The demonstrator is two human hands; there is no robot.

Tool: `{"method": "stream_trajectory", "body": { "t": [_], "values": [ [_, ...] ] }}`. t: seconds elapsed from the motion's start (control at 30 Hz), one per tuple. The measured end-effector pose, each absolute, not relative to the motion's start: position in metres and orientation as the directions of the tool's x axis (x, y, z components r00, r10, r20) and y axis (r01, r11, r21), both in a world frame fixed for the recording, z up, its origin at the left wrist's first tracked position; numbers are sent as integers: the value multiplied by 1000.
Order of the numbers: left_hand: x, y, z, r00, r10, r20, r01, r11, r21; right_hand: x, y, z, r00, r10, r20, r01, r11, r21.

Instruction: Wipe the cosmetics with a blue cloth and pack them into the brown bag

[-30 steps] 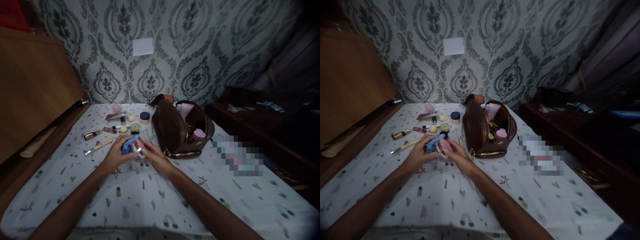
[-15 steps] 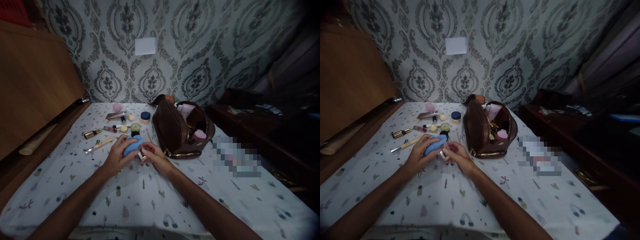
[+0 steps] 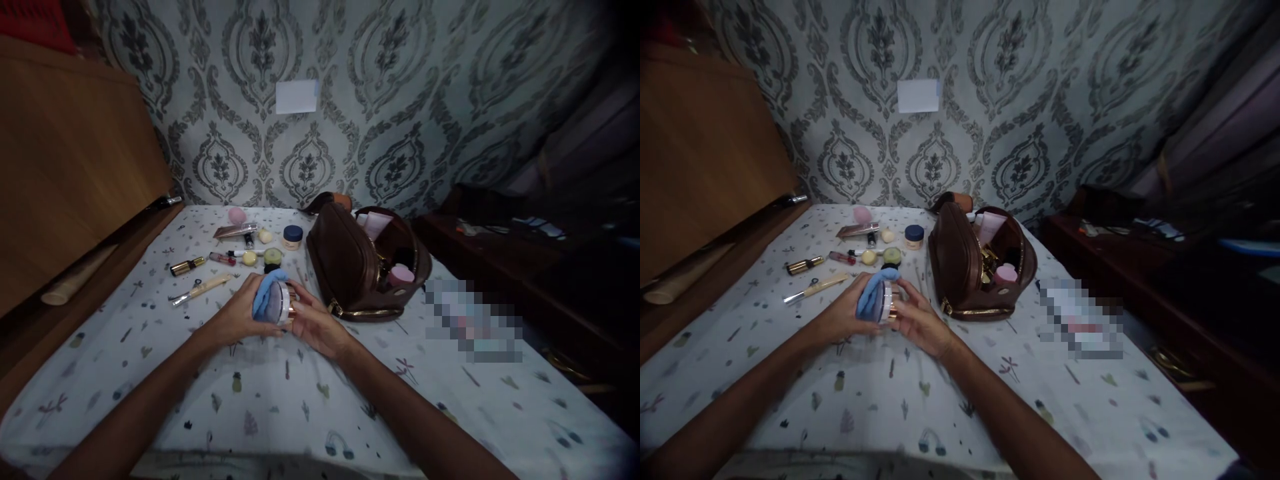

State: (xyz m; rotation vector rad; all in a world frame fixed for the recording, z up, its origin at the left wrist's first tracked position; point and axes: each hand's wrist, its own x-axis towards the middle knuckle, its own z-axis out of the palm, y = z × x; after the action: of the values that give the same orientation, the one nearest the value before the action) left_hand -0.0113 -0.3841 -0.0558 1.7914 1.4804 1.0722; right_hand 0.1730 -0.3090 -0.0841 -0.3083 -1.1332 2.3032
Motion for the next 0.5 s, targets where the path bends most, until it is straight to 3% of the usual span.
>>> {"method": "stream_trajectory", "body": {
  "t": [0.23,0.5],
  "values": [
    [-11,-385,-51,13,991,132,551,-117,826,173,-311,-78,-840,538,64,-351,-450,-822],
    [-12,-382,-51,-24,987,160,478,-129,869,175,-303,-79,-842,531,93,-303,-323,-896]
  ]
}}
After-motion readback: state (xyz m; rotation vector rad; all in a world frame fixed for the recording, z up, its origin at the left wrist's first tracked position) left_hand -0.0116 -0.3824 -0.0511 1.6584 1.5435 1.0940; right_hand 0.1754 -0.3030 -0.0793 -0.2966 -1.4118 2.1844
